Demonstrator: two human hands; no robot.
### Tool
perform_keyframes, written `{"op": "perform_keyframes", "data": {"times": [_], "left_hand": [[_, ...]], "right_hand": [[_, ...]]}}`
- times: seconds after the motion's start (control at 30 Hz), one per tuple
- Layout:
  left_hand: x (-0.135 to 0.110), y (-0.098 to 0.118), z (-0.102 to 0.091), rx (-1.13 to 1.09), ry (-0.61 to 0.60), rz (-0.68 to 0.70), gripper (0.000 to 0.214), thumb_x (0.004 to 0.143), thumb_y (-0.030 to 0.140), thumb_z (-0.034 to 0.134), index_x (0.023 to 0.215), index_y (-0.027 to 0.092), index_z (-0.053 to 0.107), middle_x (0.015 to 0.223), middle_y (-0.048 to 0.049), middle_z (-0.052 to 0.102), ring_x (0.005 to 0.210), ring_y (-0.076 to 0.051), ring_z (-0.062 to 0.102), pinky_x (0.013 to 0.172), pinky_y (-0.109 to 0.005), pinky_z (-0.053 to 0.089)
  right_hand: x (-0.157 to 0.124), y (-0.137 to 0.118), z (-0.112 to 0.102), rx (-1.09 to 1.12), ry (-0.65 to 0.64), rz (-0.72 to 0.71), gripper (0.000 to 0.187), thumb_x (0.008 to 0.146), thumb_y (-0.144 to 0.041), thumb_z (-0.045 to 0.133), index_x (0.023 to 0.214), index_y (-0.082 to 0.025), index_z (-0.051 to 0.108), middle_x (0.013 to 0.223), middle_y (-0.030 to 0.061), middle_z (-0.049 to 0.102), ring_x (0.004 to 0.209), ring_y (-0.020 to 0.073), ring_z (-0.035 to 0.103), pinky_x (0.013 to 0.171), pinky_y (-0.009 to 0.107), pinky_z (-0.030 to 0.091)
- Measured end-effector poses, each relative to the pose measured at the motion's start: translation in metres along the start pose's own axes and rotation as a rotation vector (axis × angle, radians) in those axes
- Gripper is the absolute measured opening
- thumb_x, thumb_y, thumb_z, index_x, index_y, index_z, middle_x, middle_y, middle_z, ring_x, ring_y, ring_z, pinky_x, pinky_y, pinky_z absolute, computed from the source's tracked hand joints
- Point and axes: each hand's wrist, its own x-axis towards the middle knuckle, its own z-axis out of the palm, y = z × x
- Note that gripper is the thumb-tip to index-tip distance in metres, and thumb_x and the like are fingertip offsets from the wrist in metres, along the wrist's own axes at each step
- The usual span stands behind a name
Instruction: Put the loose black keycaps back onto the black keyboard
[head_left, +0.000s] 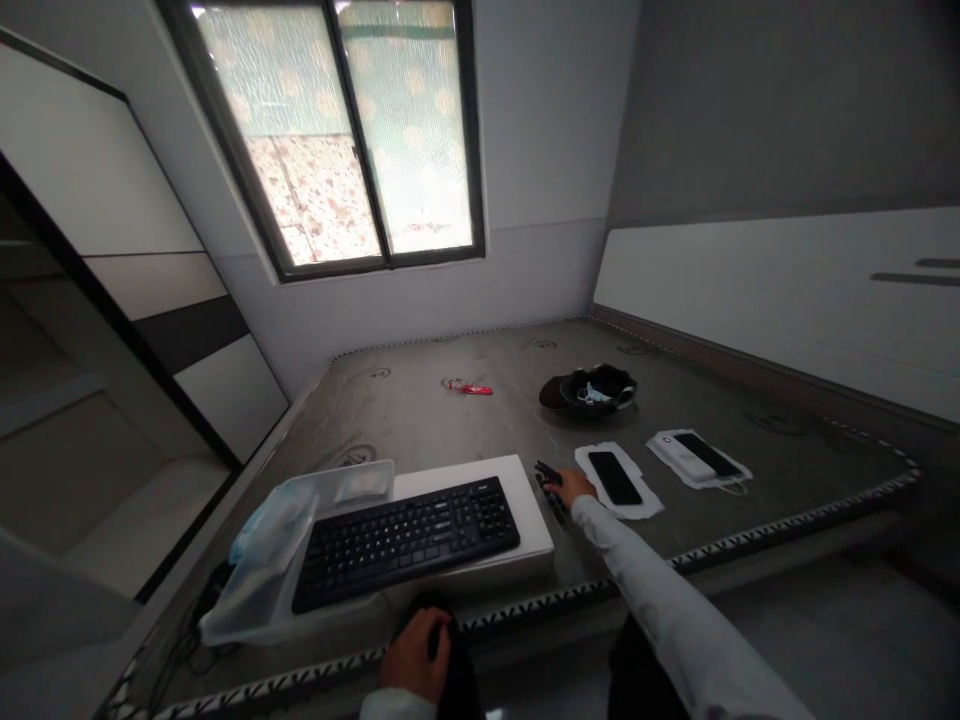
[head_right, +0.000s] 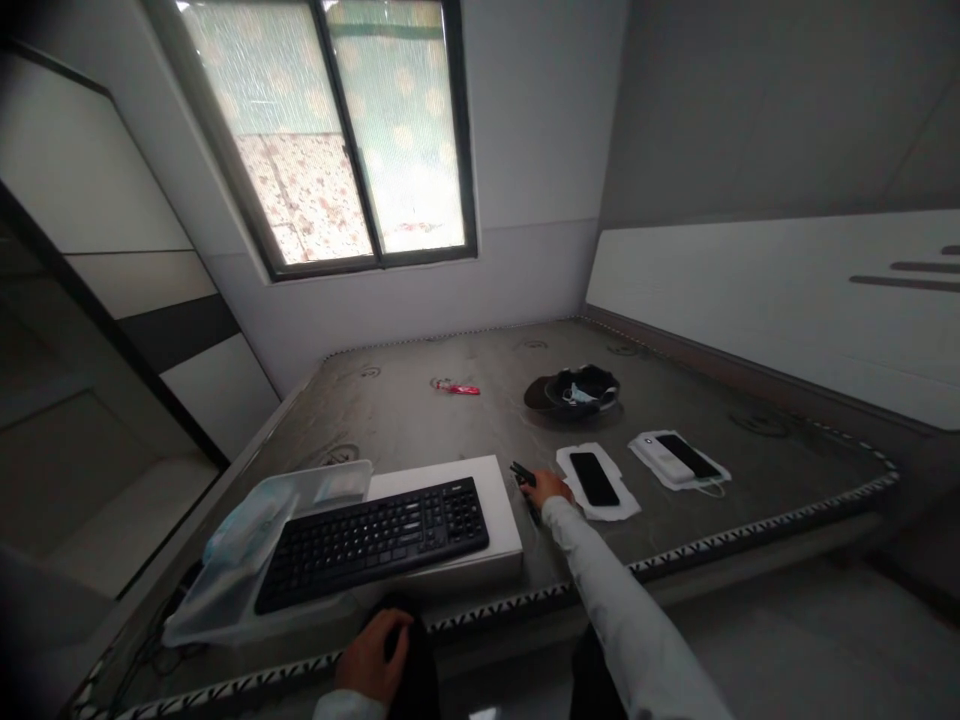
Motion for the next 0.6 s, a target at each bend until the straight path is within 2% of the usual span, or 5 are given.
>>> {"op": "perform_keyframes", "data": {"times": [0.3, 0.6], "left_hand": [[0.002, -0.006, 0.010, -0.013, 0.026, -0.005, 0.021, 0.084, 0.029, 0.041, 0.084, 0.028, 0.062, 0.079, 0.0027, 0.065, 0.072, -0.013, 0.063, 0.070, -0.023, 0.048], [0.002, -0.013, 0.015, -0.025, 0.032, -0.035, 0.019, 0.083, 0.031, 0.043, 0.081, 0.028, 0.062, 0.077, 0.0019, 0.065, 0.068, -0.012, 0.064, 0.066, -0.019, 0.051]], "right_hand": [[0.054, 0.007, 0.046, 0.037, 0.064, -0.021, 0.019, 0.067, -0.032, 0.075, 0.085, -0.024, 0.074, 0.090, 0.0073, 0.067, 0.088, 0.0213, 0.060, 0.073, 0.028, 0.041], [0.081, 0.011, 0.079, -0.021, 0.023, -0.001, 0.021, 0.063, -0.032, 0.077, 0.082, -0.022, 0.073, 0.091, 0.0094, 0.067, 0.084, 0.0255, 0.063, 0.070, 0.033, 0.045]]}}
